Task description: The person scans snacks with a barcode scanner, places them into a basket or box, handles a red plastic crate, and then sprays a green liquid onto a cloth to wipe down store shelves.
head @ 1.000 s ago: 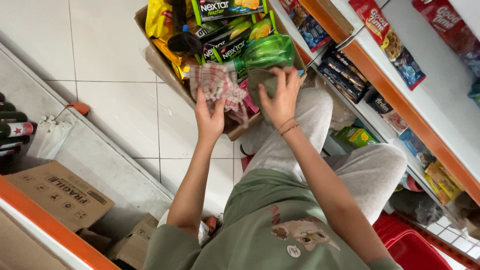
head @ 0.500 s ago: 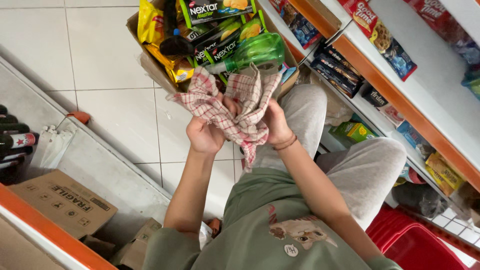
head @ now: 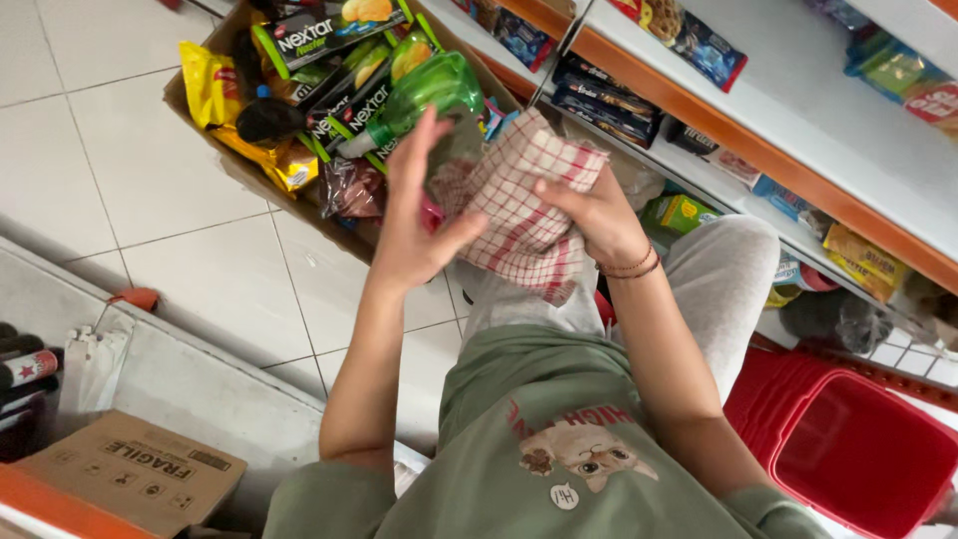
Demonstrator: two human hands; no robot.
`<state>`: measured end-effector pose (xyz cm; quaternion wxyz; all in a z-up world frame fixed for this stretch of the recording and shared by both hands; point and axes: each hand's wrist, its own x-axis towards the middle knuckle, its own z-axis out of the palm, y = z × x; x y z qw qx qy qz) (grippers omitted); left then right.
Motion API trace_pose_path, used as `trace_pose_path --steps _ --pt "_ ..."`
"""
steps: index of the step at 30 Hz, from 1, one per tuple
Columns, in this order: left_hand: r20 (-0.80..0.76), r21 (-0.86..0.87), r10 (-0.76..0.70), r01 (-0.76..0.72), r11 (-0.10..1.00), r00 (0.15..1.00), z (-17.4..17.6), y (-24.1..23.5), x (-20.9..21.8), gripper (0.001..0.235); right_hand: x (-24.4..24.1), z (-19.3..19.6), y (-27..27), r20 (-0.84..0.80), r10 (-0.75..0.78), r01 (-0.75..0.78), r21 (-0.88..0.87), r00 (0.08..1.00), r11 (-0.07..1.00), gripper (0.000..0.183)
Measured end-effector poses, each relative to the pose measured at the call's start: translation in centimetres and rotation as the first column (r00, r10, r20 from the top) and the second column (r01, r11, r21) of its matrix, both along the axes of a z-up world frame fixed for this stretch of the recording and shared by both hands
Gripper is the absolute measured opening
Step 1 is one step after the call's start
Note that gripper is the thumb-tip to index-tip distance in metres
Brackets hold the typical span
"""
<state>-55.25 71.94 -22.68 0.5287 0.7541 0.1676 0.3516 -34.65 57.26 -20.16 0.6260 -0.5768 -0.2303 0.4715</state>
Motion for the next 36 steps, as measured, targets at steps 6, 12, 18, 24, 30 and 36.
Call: trace_pose_path --steps 6,12,18,24,30,36 --pt "0.106 -0.382 -0.320 0.336 0.861 0.941 2.9 -2.1 4.8 0.069 0.9 4.4 -2.7 0.090 0.295 -0.305 0.134 0.951 0.943 0.095" --pt "0.173 -0.491 -0.174 0.238 0.838 0.969 2.7 -3.9 5.9 0.022 3.7 5.0 -7.8 0.237 -0.023 -0.009 0.132 0.971 0.991 0.084" --pt "0.172 -0.505 -0.045 0.127 0.854 0.984 3.6 -8.2 8.4 0.021 3.0 4.4 -12.3 0.255 -0.129 0.115 0.070 0.958 0.991 0.061" --pt "0.216 -0.653 -0.287 0.357 0.668 0.933 5.2 -12.9 12.3 0.030 1.1 1.3 -13.8 0.132 -0.142 0.117 0.178 0.981 0.977 0.069" --pt "0.004 0.356 -0.009 0.007 0.934 1.000 10.2 -12.3 12.7 0.099 3.4 0.8 -15.7 0.122 -0.269 0.253 0.133 0.955 0.958 0.043" --pt "-0.196 0.423 -0.325 0.379 0.823 0.925 9.5 -14.4 13.9 0.102 5.2 4.6 -15.8 -0.136 -0.301 0.322 0.168 0.944 0.932 0.043"
